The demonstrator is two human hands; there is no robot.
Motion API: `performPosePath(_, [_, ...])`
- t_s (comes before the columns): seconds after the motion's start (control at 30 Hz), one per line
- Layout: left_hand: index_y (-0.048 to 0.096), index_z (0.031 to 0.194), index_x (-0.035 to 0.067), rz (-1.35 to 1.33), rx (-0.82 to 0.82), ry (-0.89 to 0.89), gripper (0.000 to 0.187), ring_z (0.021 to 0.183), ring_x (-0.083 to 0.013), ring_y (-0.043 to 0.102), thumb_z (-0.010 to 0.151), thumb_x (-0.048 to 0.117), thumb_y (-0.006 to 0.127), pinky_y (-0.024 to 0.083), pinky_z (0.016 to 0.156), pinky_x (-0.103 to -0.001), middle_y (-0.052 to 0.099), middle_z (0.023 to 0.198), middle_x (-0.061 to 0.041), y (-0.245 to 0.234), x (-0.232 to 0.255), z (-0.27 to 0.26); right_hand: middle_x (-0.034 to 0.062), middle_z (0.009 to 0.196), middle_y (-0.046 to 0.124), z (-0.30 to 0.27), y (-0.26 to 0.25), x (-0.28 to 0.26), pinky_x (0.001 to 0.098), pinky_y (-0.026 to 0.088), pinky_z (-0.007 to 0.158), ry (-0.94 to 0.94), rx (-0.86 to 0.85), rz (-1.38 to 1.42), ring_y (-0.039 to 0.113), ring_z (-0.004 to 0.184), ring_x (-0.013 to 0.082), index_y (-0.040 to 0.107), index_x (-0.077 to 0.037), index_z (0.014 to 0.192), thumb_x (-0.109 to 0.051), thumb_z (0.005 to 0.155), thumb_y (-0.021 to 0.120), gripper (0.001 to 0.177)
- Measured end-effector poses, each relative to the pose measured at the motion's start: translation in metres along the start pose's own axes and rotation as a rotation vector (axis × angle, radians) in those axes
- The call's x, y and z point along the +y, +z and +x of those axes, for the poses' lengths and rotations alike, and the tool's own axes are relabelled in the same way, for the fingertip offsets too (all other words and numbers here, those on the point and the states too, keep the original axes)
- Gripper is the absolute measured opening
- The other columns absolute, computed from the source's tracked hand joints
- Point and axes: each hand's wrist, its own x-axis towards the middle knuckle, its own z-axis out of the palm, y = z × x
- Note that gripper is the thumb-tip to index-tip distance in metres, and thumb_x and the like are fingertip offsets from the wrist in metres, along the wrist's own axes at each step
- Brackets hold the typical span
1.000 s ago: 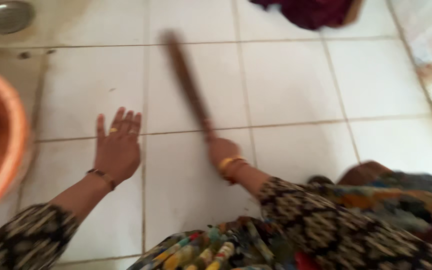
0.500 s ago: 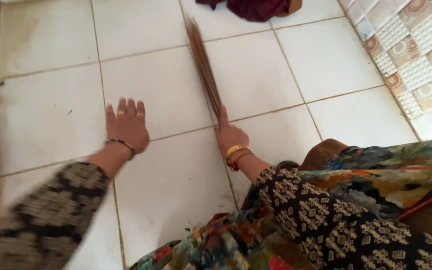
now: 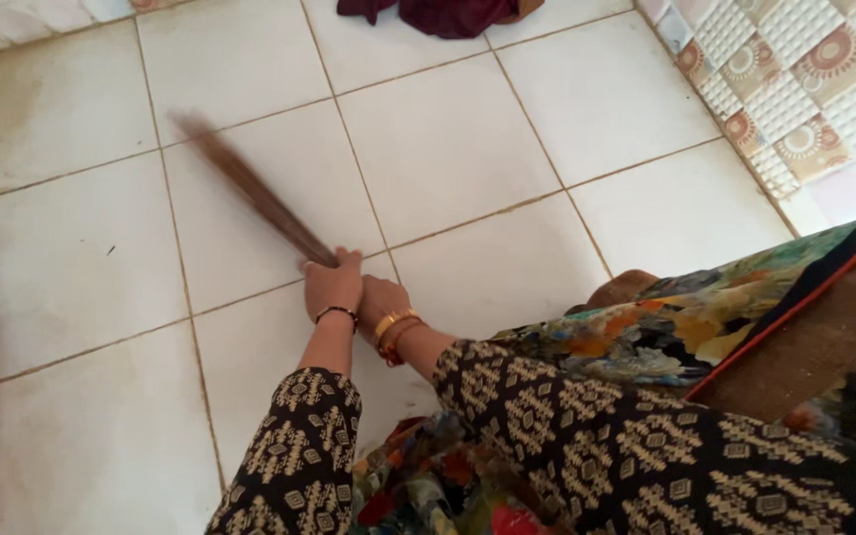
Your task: The person cleans a tiled floor by hand using a bundle of sticks as a broom, sweeping debris into a pile while sitting on the ground, then wipes the floor with a cloth and rinses the area using water from an orange basin.
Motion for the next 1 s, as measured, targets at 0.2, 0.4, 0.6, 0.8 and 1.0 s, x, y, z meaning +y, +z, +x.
performPosePath(0.2, [0.060, 0.130, -0.003, -0.411, -0.366, 0.170, 0.069, 0.116, -0.0266, 0.064, 0.086, 0.048, 0.074, 0.049, 0.099, -0.038, 0.068, 0.123, -0.014, 0.055, -0.010, 0.022, 0.0184, 0.122, 0.065, -0.022, -0.025, 0.013, 0.0457, 0.059, 0.084, 0.119, 0.184, 0.166, 0.069, 0.101, 0.0344, 0.048, -0.001, 0.133, -0.032, 0.091, 0.060, 0.054])
performPosePath(0.4, [0.056, 0.120, 0.000, -0.236, -0.414, 0.306, 0.043, 0.096, -0.0319, 0.072, 0.088, 0.025, 0.068, 0.059, 0.085, -0.046, 0.070, 0.110, -0.019, 0.037, -0.022, 0.052, 0.0246, 0.134, 0.053, -0.021, -0.041, 0.046, 0.0488, 0.050, 0.096, -0.179, 0.180, 0.089, 0.058, 0.115, 0.0397, 0.022, -0.002, 0.155, -0.052, 0.091, 0.060, 0.090])
performPosePath(0.6, [0.052, 0.128, 0.009, 0.514, -0.159, 0.773, 0.039, 0.097, -0.0429, 0.065, 0.095, 0.028, 0.058, 0.053, 0.082, -0.053, 0.068, 0.110, -0.022, -0.016, -0.039, 0.019, 0.0175, 0.119, 0.068, -0.037, -0.026, 0.052, 0.0459, 0.055, 0.090, -0.288, 0.341, 0.087, 0.067, 0.102, 0.0327, 0.049, -0.007, 0.141, -0.036, 0.098, 0.055, 0.052])
performPosePath(0.8, [0.057, 0.129, 0.008, 0.660, 0.056, 0.515, 0.038, 0.096, -0.0425, 0.069, 0.108, 0.026, 0.032, 0.055, 0.085, -0.054, 0.069, 0.110, -0.024, -0.033, -0.086, 0.006, 0.0114, 0.089, 0.071, -0.042, -0.024, 0.042, 0.0453, 0.056, 0.071, -0.111, 0.338, 0.179, 0.069, 0.075, 0.0307, 0.059, -0.013, 0.126, -0.023, 0.099, 0.054, 0.029])
performPosePath(1.0, [0.037, 0.148, -0.006, 0.535, 0.266, -0.037, 0.051, 0.093, -0.0428, 0.071, 0.104, 0.019, 0.045, 0.058, 0.080, -0.053, 0.071, 0.104, -0.028, -0.118, -0.130, 0.022, 0.0103, 0.082, 0.070, -0.031, -0.032, 0.038, 0.0452, 0.055, 0.065, -0.062, 0.452, 0.238, 0.067, 0.070, 0.0296, 0.060, -0.012, 0.122, -0.016, 0.094, 0.057, 0.029])
